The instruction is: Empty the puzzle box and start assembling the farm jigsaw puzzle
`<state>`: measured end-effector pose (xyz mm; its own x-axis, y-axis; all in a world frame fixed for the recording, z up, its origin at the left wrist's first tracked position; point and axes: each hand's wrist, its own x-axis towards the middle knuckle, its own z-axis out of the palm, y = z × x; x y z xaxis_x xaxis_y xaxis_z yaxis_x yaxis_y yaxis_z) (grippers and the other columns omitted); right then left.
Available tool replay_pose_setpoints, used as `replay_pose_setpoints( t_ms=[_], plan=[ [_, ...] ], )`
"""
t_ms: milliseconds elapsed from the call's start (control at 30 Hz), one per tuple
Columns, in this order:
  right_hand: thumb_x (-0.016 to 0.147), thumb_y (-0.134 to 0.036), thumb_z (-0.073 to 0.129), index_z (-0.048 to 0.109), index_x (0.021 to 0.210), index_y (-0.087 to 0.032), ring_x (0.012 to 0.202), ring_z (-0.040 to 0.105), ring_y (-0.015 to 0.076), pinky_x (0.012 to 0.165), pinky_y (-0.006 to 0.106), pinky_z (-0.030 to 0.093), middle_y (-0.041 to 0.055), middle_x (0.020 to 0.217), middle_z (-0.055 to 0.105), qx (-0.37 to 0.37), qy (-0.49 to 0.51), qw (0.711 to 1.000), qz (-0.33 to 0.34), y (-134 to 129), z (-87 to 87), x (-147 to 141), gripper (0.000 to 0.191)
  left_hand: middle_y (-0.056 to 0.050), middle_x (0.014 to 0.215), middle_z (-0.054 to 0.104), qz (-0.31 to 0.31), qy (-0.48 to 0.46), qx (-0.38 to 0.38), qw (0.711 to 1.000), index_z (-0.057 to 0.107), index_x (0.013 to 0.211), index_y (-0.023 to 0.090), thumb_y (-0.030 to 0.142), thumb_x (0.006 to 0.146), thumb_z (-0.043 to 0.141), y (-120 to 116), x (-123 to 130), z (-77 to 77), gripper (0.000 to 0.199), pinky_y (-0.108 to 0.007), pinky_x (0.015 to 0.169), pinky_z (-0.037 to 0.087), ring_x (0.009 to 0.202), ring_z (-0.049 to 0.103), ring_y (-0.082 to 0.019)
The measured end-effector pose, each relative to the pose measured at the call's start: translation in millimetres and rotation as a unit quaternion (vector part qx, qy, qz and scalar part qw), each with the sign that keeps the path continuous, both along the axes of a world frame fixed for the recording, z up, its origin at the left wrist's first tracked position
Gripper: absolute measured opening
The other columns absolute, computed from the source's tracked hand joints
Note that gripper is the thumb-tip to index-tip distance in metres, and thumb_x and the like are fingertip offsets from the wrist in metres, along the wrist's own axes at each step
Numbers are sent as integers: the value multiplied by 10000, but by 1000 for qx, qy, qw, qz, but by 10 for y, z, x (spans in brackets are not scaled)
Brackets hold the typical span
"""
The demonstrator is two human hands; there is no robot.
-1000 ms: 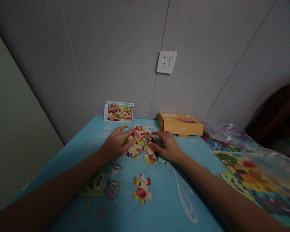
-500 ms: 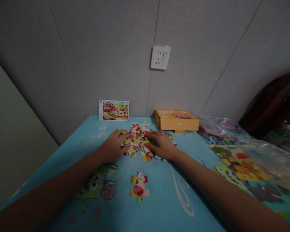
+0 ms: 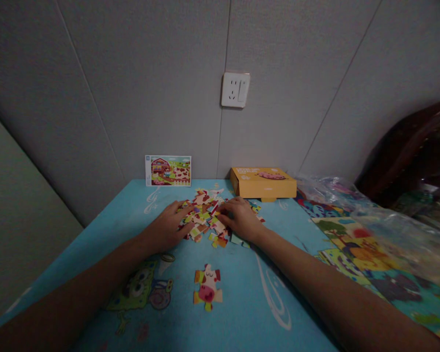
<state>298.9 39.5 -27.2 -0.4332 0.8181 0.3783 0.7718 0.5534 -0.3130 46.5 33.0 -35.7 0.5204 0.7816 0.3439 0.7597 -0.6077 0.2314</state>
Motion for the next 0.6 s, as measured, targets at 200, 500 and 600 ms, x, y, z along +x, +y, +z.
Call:
replay_pose_setpoints(
  t_ms=[200, 500, 600],
  plan=[
    [864, -286, 631, 684, 919, -177, 872, 554, 205, 806, 342, 394, 61, 872, 676, 48, 68, 996, 12, -67, 61, -21, 133, -106, 1505, 352, -42, -2, 7, 999, 233, 1496, 171, 358, 898, 497, -56, 20, 68, 680, -483, 1138, 290, 1391, 302, -298],
    [863, -291, 632, 643, 1047, -197, 929, 534, 214, 839, 362, 396, 61, 935, 667, 93, 89, 989, 78, -215, 166, -86, 207, -105, 1471, 411, -68, -20, 67, 995, 405, 1426, 195, 347, 906, 500, -111, 25, 137, 551, -437, 1114, 346, 1394, 314, -270],
    [862, -331, 622, 648, 1023, -193, 949, 531, 232, 853, 382, 383, 74, 949, 669, 78, 75, 994, -11, -154, 159, -7, 214, -107, 1403, 493, 41, -57, 72, 995, 492, 1369, 193, 413, 911, 469, -41, -10, 139, 509, -460, 1093, 371, 1357, 375, -289]
  ],
)
